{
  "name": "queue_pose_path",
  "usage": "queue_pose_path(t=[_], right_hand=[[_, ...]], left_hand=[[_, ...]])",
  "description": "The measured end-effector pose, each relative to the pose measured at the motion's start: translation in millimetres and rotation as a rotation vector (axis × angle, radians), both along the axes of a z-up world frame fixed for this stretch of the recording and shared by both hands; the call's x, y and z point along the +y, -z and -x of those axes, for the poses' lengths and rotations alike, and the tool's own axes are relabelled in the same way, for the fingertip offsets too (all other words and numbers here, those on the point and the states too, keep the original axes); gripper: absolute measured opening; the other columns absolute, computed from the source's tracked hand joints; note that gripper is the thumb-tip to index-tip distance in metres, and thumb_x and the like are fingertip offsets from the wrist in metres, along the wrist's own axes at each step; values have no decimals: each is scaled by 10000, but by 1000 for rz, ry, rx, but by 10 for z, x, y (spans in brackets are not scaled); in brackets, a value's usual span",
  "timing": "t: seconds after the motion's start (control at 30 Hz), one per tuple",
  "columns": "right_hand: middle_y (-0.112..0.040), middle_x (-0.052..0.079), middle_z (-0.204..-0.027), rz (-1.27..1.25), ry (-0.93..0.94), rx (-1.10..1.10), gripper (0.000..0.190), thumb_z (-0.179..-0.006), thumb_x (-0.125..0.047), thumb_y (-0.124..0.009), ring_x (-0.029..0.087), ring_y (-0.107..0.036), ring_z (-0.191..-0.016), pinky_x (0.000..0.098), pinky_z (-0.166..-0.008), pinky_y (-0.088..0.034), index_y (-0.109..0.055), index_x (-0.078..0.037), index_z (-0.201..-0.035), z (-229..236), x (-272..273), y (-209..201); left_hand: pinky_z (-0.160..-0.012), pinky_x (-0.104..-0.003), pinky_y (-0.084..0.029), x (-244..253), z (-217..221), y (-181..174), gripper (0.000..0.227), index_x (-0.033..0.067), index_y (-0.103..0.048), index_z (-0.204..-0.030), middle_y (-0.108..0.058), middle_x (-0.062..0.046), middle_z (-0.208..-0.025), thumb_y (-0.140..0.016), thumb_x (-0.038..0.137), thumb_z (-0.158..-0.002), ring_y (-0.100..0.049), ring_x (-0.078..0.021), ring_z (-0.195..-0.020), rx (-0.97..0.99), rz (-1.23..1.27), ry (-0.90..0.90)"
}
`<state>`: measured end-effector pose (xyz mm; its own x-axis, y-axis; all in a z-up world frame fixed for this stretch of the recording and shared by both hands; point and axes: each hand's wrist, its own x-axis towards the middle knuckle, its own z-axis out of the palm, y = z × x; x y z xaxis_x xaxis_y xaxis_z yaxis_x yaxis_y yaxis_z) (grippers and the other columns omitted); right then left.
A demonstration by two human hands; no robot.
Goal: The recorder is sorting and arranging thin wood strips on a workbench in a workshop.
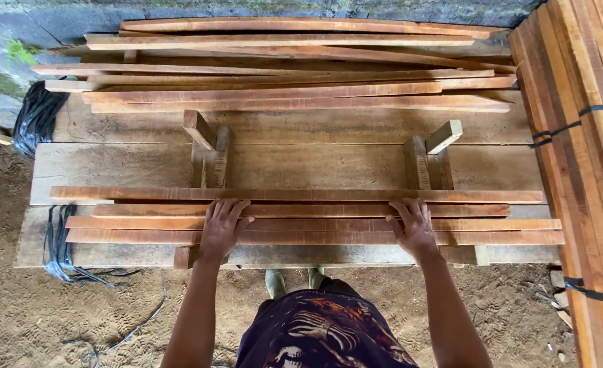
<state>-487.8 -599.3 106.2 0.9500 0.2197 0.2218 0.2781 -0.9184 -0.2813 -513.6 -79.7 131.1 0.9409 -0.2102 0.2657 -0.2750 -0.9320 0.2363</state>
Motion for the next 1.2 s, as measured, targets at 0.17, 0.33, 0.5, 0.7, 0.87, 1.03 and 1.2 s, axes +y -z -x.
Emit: queue_pose_path(t=[0.17, 0.33, 0.5, 0.7, 0.87, 1.03, 1.2], right_hand=[[-582, 32, -1207, 33, 22, -73, 383, -986, -483, -612, 267, -523, -1248, 470, -1146, -408, -656, -293, -1316, -14, 9, 50], [-581, 28, -1206, 32, 72, -170, 362, -1012, -468, -583, 252, -526, -1226, 460, -1158, -375, -662, -293, -1319, -36, 61, 208], [-579, 34, -1249, -46, 61, -151, 373, -965, -413, -630, 264, -523, -1246, 482, -1197, -328, -645, -261, -1305, -21, 59, 303], [-609, 28, -1216, -31, 62, -83, 375, -954, -406, -627, 258, -560, -1222, 478, -1196, -336, -649, -253, -1296, -67, 5, 311], [-631, 27, -1184, 23, 49, 19, 380, -953, -450, -598, 253, -587, -1168, 466, -1119, -385, -653, -251, -1272, -19, 55, -105], [-678, 52, -1156, -65, -19, 143, 293, -981, -365, -598, 280, -627, -1166, 461, -1066, -442, -688, -239, -1230, -145, -114, -214], [-652, 174, -1346, 33, 38, 425, 500, -978, -467, -624, 390, -562, -1337, 603, -1173, -370, -663, -141, -1354, -120, -88, -463]], left_hand=[[-1241, -529, -261, -18, 47, 93, 436, 334, -584, -1385, -627, -16, -1253, -484, 559, -1025, -560, -208, -1304, 78, -54, -107], [-1275, -566, -155, -118, 37, 7, 464, 287, -568, -1418, -613, -45, -1340, -443, 561, -1064, -519, -239, -1386, 171, -23, -184], [-1271, -578, -176, -125, 3, -53, 433, 302, -583, -1388, -632, -13, -1267, -437, 556, -1069, -552, -206, -1331, 183, -59, -167], [-1181, -484, -337, -18, -18, 104, 372, 302, -630, -1267, -658, 17, -1150, -455, 558, -1060, -617, -171, -1198, 103, -21, -131], [-1155, -519, -339, -10, 36, 128, 434, 269, -596, -1302, -633, -9, -1178, -495, 577, -1013, -606, -199, -1213, 81, -42, -91], [-1080, -494, -383, 30, -45, 56, 452, 261, -598, -1282, -607, -14, -1158, -524, 586, -976, -626, -218, -1174, 109, -111, -59], [-1069, -482, -389, 93, -45, 256, 338, 270, -599, -1263, -569, -1, -1188, -498, 464, -1004, -615, -216, -1178, 181, -144, -42]])
